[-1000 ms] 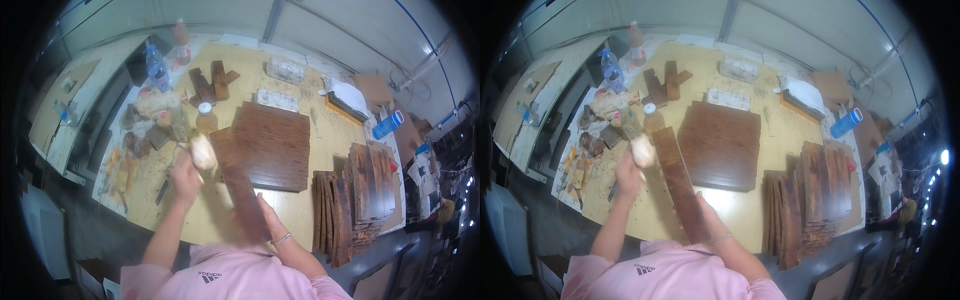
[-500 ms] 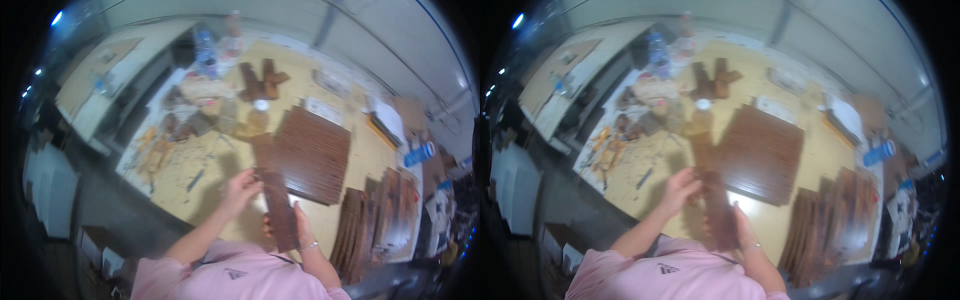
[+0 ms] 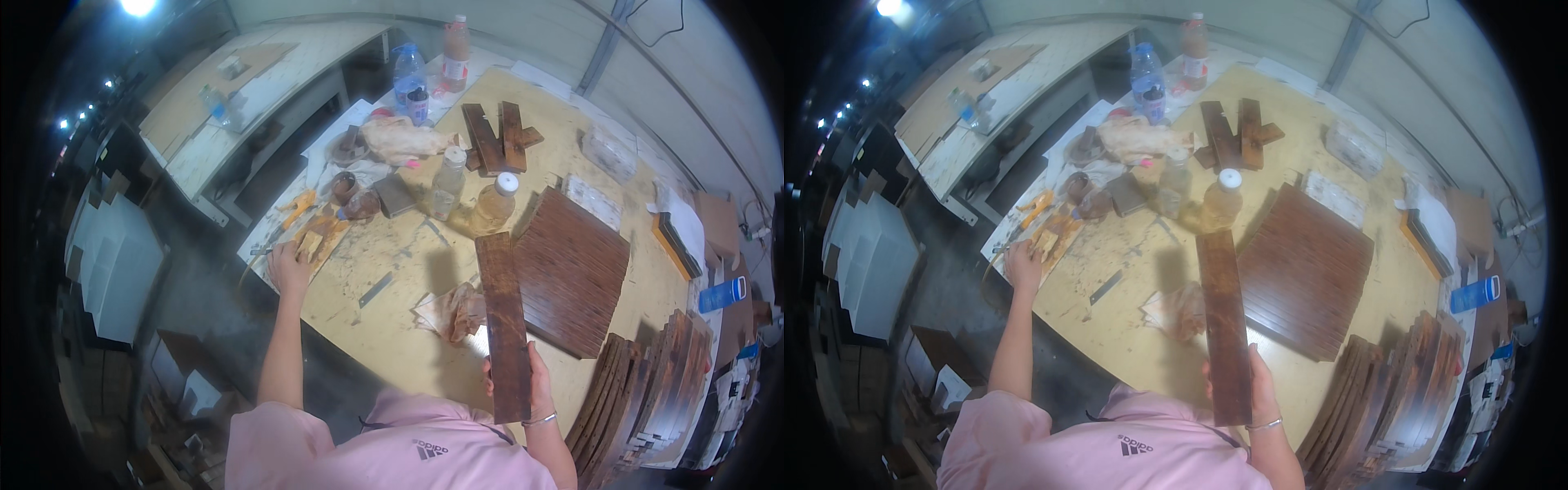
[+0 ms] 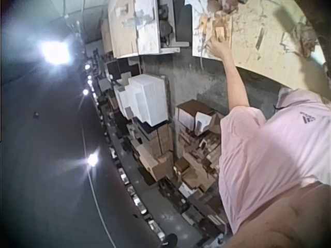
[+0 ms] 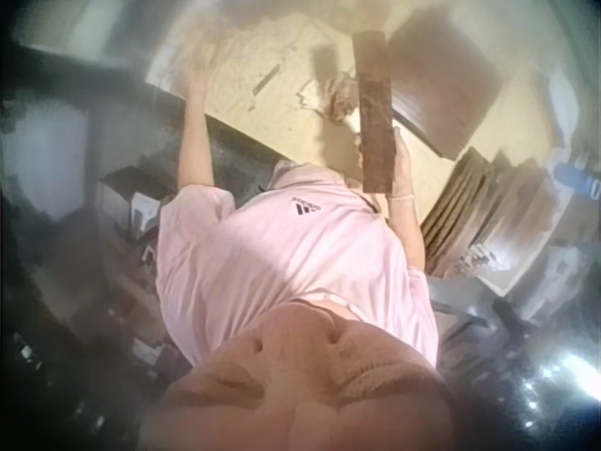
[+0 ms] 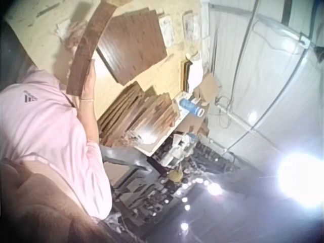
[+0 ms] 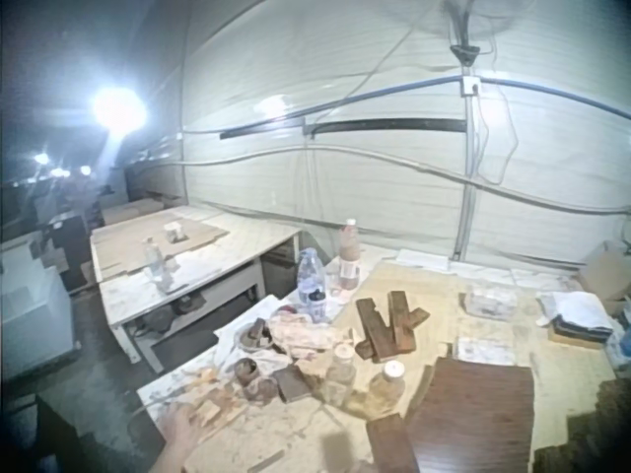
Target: The person wipes rectangular wooden slats one by one using a cloth and a block, then stacks the cleaned pieces onto a pile on the workbench.
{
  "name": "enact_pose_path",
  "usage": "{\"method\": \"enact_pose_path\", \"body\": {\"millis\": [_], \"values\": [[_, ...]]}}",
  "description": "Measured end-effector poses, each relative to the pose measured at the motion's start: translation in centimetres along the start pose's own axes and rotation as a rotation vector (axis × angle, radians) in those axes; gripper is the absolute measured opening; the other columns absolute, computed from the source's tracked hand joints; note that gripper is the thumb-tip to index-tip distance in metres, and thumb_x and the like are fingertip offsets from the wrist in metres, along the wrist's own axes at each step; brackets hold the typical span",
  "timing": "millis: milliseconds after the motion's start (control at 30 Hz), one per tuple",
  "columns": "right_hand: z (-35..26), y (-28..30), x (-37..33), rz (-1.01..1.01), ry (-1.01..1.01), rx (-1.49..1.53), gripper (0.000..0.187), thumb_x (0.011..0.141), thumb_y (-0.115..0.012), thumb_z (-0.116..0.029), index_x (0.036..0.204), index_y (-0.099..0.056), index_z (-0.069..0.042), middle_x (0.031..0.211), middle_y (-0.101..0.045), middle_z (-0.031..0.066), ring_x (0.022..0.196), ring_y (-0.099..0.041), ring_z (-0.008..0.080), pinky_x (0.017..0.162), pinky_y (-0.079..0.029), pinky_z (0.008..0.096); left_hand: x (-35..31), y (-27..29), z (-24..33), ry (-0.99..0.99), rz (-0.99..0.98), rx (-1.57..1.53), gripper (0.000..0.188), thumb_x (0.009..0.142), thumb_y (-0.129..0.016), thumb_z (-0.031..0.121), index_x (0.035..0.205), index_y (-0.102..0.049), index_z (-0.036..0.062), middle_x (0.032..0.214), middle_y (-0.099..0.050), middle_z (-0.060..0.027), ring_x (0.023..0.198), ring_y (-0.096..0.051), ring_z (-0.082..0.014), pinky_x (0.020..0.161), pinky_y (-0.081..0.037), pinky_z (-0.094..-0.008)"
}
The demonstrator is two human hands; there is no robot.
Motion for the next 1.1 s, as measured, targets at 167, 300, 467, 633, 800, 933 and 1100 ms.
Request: {"method": "enact_pose_path", "body": {"millis": [167, 300, 467, 633, 800, 933, 1100], "values": [[-0.3, 0.5, 1.1, -0.002, -0.032, -0.016, 0.070, 0.102, -0.029, -0.064, 0.135, -0.050, -0.006, 0.108, -0.066, 0.0212, 0.081, -0.066, 0.0341, 0.074, -0.057, 0.0469, 0.0, -2.4, 0.1, -0.205, 0.071, 0.226, 0.040, 0.077, -0.079, 0.028, 0.111, -0.070, 0.0096, 0.110, -0.066, -0.0096, 0.111, -0.057, -0.0312, 0.089, -0.045, -0.0418], [-0.4, -1.2, 1.5, 0.063, -0.013, -0.123, 0.070, 0.103, -0.032, -0.063, 0.138, -0.052, -0.005, 0.114, -0.068, 0.0226, 0.087, -0.070, 0.0330, 0.076, -0.059, 0.0462, 0.3, -2.9, -2.3, -0.107, 0.076, 0.016, 0.046, 0.075, -0.082, 0.016, 0.117, -0.067, 0.0035, 0.109, -0.067, -0.0147, 0.101, -0.061, -0.0332, 0.088, -0.047, -0.0467], [-0.7, -1.2, 1.6, -0.105, -0.023, 0.115, 0.065, 0.105, -0.034, -0.057, 0.139, -0.053, -0.005, 0.114, -0.069, 0.0223, 0.089, -0.072, 0.0329, 0.077, -0.060, 0.0457, -7.1, 5.7, 14.2, -0.414, -0.213, -0.682, 0.041, 0.073, -0.077, -0.002, 0.113, -0.068, 0.0038, 0.104, -0.065, -0.0129, 0.094, -0.063, -0.0297, 0.084, -0.052, -0.0387], [-0.8, -2.7, 0.9, 0.145, -0.056, 0.088, 0.056, 0.108, -0.028, -0.045, 0.131, -0.056, -0.002, 0.103, -0.069, 0.0189, 0.078, -0.068, 0.0278, 0.072, -0.058, 0.0402, -16.9, 10.4, 23.6, -1.062, -0.406, -0.943, 0.044, 0.068, -0.083, 0.005, 0.111, -0.071, 0.0064, 0.096, -0.064, -0.0097, 0.078, -0.065, -0.0251, 0.067, -0.054, -0.0345], [-0.6, -3.8, -0.7, 0.129, -0.026, -0.046, 0.055, 0.108, -0.028, -0.044, 0.129, -0.058, -0.004, 0.098, -0.070, 0.0154, 0.075, -0.067, 0.0224, 0.068, -0.057, 0.0346, -15.5, 9.3, 26.2, -1.128, -0.459, -0.857, 0.044, 0.071, -0.080, 0.008, 0.114, -0.069, 0.0086, 0.095, -0.061, -0.0088, 0.082, -0.065, -0.0272, 0.069, -0.055, -0.0370], [-0.2, -3.8, -1.5, 0.000, -0.067, 0.041, 0.056, 0.108, -0.024, -0.045, 0.131, -0.056, -0.005, 0.097, -0.069, 0.0138, 0.074, -0.066, 0.0213, 0.068, -0.057, 0.0336, -10.1, 7.1, 27.2, -0.880, -0.213, -0.812, 0.038, 0.070, -0.080, 0.004, 0.106, -0.070, 0.0043, 0.092, -0.062, -0.0105, 0.083, -0.065, -0.0282, 0.071, -0.054, -0.0390], [-0.4, -3.6, -1.6, 0.016, -0.051, 0.032, 0.057, 0.109, -0.022, -0.045, 0.131, -0.056, -0.005, 0.097, -0.069, 0.0130, 0.073, -0.066, 0.0206, 0.068, -0.057, 0.0327, -14.5, 10.6, 28.2, -1.152, -0.407, -0.918, 0.036, 0.070, -0.080, 0.007, 0.105, -0.070, 0.0060, 0.091, -0.062, -0.0107, 0.082, -0.064, -0.0290, 0.070, -0.053, -0.0398]]}}
Point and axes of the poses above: each hand's wrist, its own x-axis towards the middle knuckle, its own y-axis out of the back of the hand, z = x × y, the point moved 2 cm from there along x, towards the middle knuckle
